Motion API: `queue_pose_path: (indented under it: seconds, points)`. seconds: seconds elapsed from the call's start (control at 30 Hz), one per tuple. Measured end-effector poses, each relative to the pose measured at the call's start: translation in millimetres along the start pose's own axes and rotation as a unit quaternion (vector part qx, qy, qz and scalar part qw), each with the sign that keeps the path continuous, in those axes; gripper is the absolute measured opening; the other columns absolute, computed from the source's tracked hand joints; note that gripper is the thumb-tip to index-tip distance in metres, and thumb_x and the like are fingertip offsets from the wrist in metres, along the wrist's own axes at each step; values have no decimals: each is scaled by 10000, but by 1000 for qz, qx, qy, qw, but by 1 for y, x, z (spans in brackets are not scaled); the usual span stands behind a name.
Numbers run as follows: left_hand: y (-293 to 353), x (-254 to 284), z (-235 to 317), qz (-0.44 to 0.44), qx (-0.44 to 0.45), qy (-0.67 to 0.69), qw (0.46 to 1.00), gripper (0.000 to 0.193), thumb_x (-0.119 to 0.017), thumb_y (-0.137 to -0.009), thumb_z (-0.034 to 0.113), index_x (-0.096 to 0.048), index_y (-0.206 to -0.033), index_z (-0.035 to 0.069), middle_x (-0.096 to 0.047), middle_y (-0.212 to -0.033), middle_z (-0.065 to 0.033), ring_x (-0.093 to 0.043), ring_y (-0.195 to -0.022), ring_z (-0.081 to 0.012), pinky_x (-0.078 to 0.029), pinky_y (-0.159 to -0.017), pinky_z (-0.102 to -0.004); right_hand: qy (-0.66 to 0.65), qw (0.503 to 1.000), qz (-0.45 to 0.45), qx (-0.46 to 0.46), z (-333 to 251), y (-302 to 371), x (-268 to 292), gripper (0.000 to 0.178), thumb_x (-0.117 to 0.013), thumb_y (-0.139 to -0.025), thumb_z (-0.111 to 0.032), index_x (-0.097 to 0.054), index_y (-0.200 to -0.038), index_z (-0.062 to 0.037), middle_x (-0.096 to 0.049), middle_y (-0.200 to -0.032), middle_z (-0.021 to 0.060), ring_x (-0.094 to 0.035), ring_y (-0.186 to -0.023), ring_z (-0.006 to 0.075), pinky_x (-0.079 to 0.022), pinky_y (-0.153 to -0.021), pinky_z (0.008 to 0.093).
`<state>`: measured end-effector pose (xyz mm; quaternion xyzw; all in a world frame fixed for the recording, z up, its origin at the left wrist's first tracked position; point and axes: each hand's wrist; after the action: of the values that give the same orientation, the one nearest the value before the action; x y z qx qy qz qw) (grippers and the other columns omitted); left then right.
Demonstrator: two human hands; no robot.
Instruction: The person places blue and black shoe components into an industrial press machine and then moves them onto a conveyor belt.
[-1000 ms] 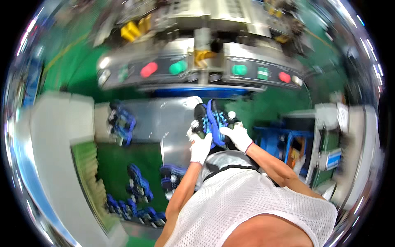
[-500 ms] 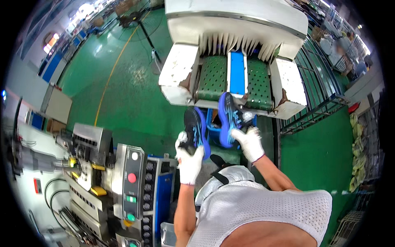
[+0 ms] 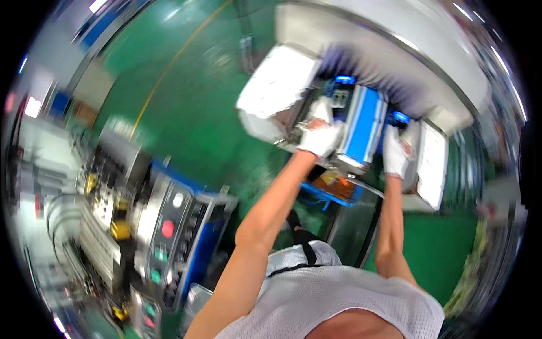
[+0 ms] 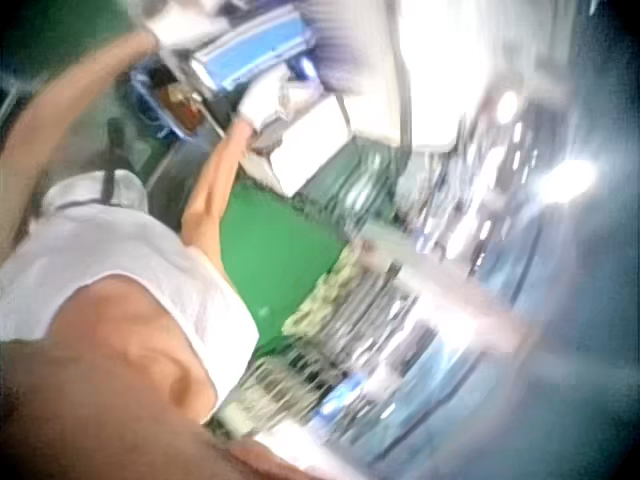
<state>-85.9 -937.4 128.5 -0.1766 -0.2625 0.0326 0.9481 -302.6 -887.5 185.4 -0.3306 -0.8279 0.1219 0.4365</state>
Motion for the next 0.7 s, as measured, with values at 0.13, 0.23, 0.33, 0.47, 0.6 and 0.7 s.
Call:
queue_pose_path:
  seconds: [0.13, 0.23, 0.33, 0.47, 0.6, 0.7]
  points:
    - [161, 65, -23, -81, 98, -12, 992, 453, -639, -954, 287, -566, -1311, 18, -628, -1283, -237, -610, -1205, -402, -471, -1042, -500, -337, 934, -76, 86, -64, 92, -11, 548, -625, -1007, -57, -418, -1503, 49, -478, -1536, 210, -491, -1400, 304, -389, -1175, 426]
    - [327, 125, -76, -66, 299, -52, 950, 398, -577, -983, 328, -641, -1276, 68, -662, -1273, -197, -639, -1184, -381, -507, -1008, -470, -331, 817, -470, 39, -83, 190, -78, 607, -653, -987, -57, -382, -1519, 54, -448, -1568, 218, -474, -1430, 319, -400, -1172, 418]
    - [513, 218, -78, 69, 529, -121, 837, 433, -555, -933, 377, -711, -1192, 66, -703, -1201, -213, -664, -1145, -390, -520, -997, -457, -213, 659, -713, 108, -94, 291, -143, 667, -687, -975, -138, -373, -1525, 69, -432, -1559, 283, -486, -1420, 349, -416, -1160, 415]
    - [802, 258, 5, 374, 674, -285, 570, 369, -585, -946, 363, -711, -1103, 54, -716, -1107, -233, -694, -1035, -402, -541, -945, -492, -140, 572, -776, 226, -146, 391, -151, 660, -687, -965, -145, -393, -1509, 85, -470, -1522, 294, -508, -1400, 354, -423, -1158, 410]
    - [998, 239, 124, 591, 690, -298, 293, 276, -680, -934, 272, -683, -1097, 48, -740, -1048, -183, -713, -993, -368, -559, -880, -465, -35, 549, -756, 355, -194, 478, -131, 642, -710, -954, -228, -467, -1479, 50, -567, -1453, 247, -571, -1333, 329, -457, -1107, 407]
    - [1064, 235, 175, 577, 725, -299, 228, 325, -677, -930, 306, -681, -1144, 61, -743, -1061, -160, -706, -1027, -346, -549, -897, -458, 5, 510, -754, 414, -206, 537, -119, 637, -720, -943, -308, -518, -1451, 19, -614, -1397, 233, -602, -1279, 344, -475, -1068, 420]
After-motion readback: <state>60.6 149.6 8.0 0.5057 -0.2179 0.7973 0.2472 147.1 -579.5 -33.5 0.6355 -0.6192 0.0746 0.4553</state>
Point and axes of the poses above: each hand's wrist, its own y-axis away from the middle knuckle, its own x-axis out of the back of the hand, z = x × y
